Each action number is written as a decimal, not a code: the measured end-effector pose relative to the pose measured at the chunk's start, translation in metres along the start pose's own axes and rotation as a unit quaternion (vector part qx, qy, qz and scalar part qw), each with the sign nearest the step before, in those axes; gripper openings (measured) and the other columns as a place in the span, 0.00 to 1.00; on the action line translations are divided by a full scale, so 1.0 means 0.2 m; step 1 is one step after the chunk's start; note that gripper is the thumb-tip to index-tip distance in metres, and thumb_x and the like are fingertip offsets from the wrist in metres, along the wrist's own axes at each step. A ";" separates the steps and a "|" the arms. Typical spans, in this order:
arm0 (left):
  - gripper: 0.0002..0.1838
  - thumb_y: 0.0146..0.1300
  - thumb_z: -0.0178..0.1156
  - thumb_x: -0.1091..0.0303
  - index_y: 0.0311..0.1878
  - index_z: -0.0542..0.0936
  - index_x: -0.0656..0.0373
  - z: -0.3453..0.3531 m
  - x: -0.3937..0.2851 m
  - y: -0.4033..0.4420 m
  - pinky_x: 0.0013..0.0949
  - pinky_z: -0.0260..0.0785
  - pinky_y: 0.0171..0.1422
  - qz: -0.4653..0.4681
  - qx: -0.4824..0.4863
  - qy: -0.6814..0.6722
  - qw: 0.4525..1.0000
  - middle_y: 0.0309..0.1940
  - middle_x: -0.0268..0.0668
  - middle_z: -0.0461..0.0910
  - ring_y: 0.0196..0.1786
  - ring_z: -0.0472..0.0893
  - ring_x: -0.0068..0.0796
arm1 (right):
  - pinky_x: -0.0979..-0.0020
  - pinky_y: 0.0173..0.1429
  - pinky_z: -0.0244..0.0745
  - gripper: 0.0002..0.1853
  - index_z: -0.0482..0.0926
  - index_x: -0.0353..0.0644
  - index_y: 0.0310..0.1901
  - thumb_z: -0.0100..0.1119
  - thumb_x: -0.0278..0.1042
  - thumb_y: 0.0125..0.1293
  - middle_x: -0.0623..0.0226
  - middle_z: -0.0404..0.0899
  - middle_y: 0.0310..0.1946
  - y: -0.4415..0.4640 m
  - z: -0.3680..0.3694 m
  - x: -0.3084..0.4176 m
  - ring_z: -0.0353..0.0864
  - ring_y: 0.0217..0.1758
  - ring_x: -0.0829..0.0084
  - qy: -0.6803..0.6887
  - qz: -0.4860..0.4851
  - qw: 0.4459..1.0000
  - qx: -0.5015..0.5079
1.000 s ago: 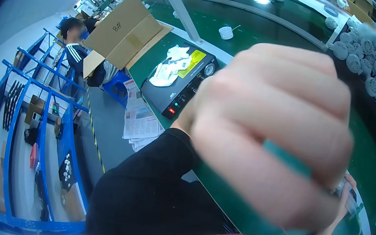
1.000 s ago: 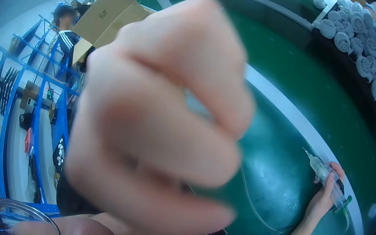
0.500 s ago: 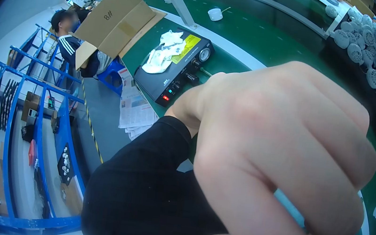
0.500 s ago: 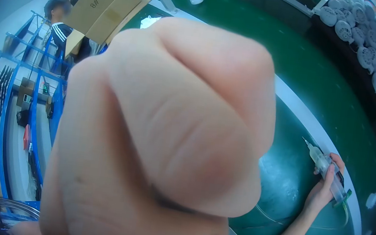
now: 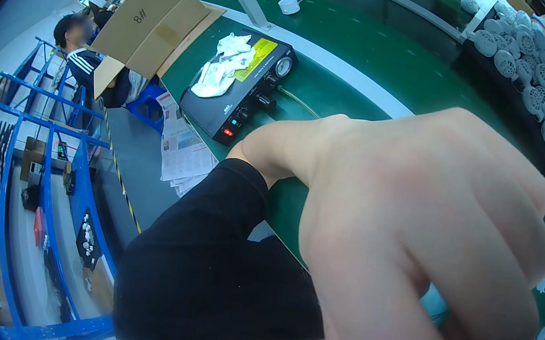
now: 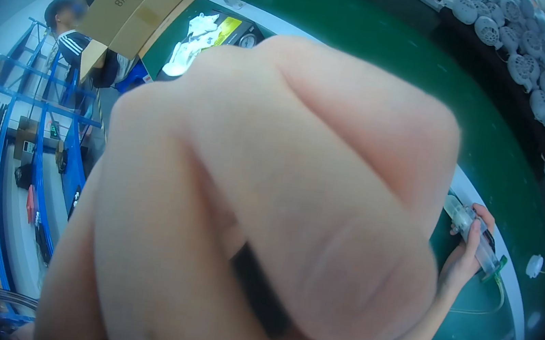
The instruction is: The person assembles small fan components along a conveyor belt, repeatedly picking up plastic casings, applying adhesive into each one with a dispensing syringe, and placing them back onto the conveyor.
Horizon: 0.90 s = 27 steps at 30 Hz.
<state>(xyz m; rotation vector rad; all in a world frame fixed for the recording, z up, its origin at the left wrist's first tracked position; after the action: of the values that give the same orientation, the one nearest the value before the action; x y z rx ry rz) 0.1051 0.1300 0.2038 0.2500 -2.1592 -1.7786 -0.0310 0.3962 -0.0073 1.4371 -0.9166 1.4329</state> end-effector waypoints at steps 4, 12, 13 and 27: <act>0.05 0.59 0.68 0.66 0.31 0.80 0.50 0.00 0.00 0.00 0.31 0.66 0.29 -0.001 -0.003 -0.007 1.000 0.28 0.27 0.77 0.26 0.75 0.28 | 0.74 0.46 0.70 0.18 0.78 0.33 0.59 0.57 0.38 0.77 0.62 0.80 0.49 0.00 0.01 0.00 0.77 0.43 0.74 0.002 -0.006 1.000 -0.001; 0.05 0.59 0.67 0.67 0.31 0.80 0.51 0.01 -0.02 0.01 0.31 0.66 0.28 0.001 -0.021 -0.023 1.000 0.28 0.28 0.77 0.26 0.75 0.28 | 0.73 0.46 0.70 0.16 0.78 0.35 0.57 0.58 0.38 0.77 0.62 0.80 0.48 -0.01 0.03 0.03 0.76 0.43 0.74 0.005 -0.007 1.000 0.001; 0.05 0.59 0.67 0.67 0.31 0.80 0.51 0.01 -0.02 0.01 0.31 0.66 0.28 0.001 -0.023 -0.028 0.999 0.28 0.28 0.77 0.26 0.75 0.28 | 0.73 0.46 0.70 0.16 0.78 0.35 0.57 0.58 0.38 0.77 0.62 0.80 0.48 -0.01 0.03 0.03 0.76 0.43 0.74 0.006 -0.005 1.000 0.003; 0.04 0.59 0.67 0.68 0.32 0.80 0.52 -0.02 -0.09 0.05 0.31 0.66 0.28 -0.002 -0.061 -0.077 0.995 0.29 0.29 0.78 0.26 0.75 0.29 | 0.72 0.44 0.72 0.16 0.80 0.37 0.55 0.59 0.40 0.76 0.62 0.81 0.46 -0.01 0.06 0.07 0.78 0.42 0.73 -0.005 -0.015 1.000 0.007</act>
<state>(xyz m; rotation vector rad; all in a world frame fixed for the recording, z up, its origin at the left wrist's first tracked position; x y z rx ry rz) 0.1242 0.1354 0.2106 0.0897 -2.1419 -1.9821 -0.0236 0.3875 0.0074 1.4632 -0.8883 1.4139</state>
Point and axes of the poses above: each hand's wrist, its own y-axis towards the middle knuckle, its own z-axis out of the palm, x = y × z, the point moved 2 cm from there along y, towards the middle knuckle
